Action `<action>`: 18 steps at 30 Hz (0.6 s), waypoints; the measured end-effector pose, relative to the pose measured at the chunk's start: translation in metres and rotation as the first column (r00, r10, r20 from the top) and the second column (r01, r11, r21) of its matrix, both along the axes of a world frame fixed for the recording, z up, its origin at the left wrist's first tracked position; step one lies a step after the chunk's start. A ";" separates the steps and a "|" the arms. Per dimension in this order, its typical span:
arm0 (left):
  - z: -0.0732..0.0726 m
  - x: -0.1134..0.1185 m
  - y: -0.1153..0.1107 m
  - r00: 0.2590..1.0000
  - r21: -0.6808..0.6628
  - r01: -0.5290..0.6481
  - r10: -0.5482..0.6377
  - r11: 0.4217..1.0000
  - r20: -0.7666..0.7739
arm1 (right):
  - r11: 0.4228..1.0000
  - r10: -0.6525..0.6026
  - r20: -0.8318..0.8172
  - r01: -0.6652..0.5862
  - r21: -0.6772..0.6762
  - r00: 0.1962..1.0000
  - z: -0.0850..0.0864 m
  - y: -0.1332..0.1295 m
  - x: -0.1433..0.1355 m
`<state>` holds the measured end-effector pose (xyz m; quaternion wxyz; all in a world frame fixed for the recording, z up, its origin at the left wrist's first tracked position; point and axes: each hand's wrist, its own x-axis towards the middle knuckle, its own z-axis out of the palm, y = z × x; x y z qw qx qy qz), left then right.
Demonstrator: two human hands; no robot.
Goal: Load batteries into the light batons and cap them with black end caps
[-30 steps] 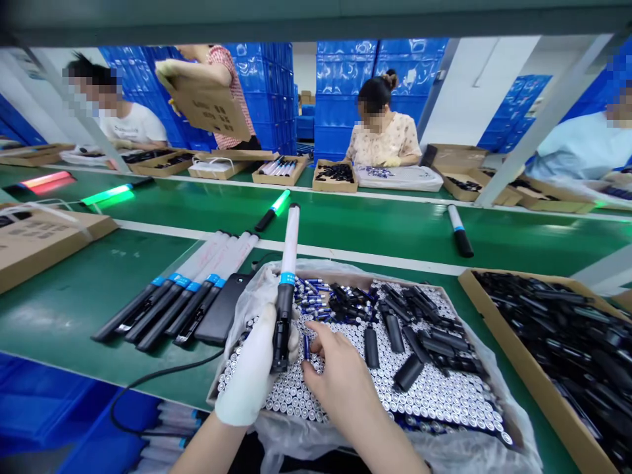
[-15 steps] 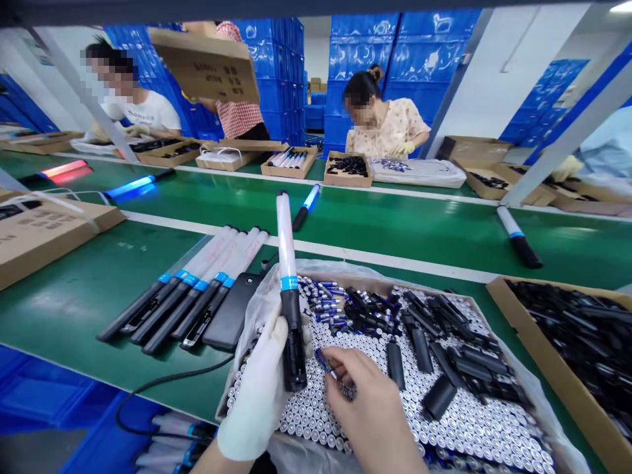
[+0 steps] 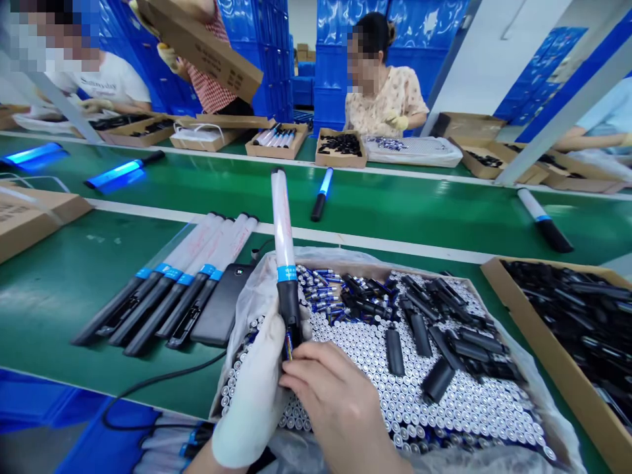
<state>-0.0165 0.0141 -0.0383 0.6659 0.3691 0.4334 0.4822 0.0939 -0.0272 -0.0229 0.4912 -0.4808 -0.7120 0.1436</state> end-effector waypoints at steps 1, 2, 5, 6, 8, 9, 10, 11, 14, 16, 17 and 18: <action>0.003 -0.001 -0.002 0.999 0.010 0.031 -0.032 0.999 0.009 | 1.000 -0.005 -0.001 0.005 -0.003 1.000 0.003 0.001 -0.001; 0.005 -0.003 -0.004 0.998 0.019 0.066 -0.066 0.998 0.020 | 0.999 -0.030 -0.001 0.030 -0.009 1.000 0.007 0.003 -0.002; 0.010 -0.010 -0.009 0.983 0.045 0.170 -0.172 0.984 0.066 | 0.982 -0.145 -0.004 0.144 -0.122 0.989 0.017 0.007 -0.001; 0.010 -0.014 -0.009 0.982 0.058 0.179 -0.181 0.982 0.046 | 0.971 -0.152 -0.006 0.148 -0.190 0.988 0.019 0.010 0.002; 0.011 -0.020 -0.009 0.985 0.071 0.155 -0.149 0.985 -0.081 | 0.938 -0.121 -0.021 0.108 -0.328 0.992 0.023 0.020 0.014; 0.012 -0.023 -0.009 0.979 0.060 0.142 -0.132 0.988 -0.156 | 0.921 -0.107 -0.006 0.096 -0.378 0.994 0.024 0.029 0.021; 0.013 -0.025 -0.009 0.967 0.034 0.148 -0.137 0.988 -0.213 | 0.907 -0.097 0.046 0.107 -0.408 0.994 0.025 0.039 0.029; 0.015 -0.027 -0.009 0.957 0.001 0.170 -0.165 0.985 -0.238 | 0.897 -0.091 0.131 0.138 -0.420 0.987 0.024 0.051 0.036; 0.021 -0.027 -0.012 0.952 -0.046 0.248 -0.252 0.968 -0.173 | 0.887 -0.037 0.405 0.216 -0.408 0.914 0.014 0.088 0.046; 0.024 -0.027 -0.014 0.965 -0.005 0.205 -0.203 0.979 -0.163 | 0.880 0.004 0.455 0.213 -0.424 0.890 0.003 0.107 0.046; 0.025 -0.028 -0.014 0.972 0.016 0.167 -0.162 0.986 -0.171 | 0.875 0.015 0.455 0.208 -0.436 0.890 -0.002 0.113 0.044; 0.025 -0.029 -0.015 0.976 0.028 0.137 -0.130 0.990 -0.176 | 0.871 0.021 0.460 0.209 -0.444 0.888 -0.005 0.116 0.044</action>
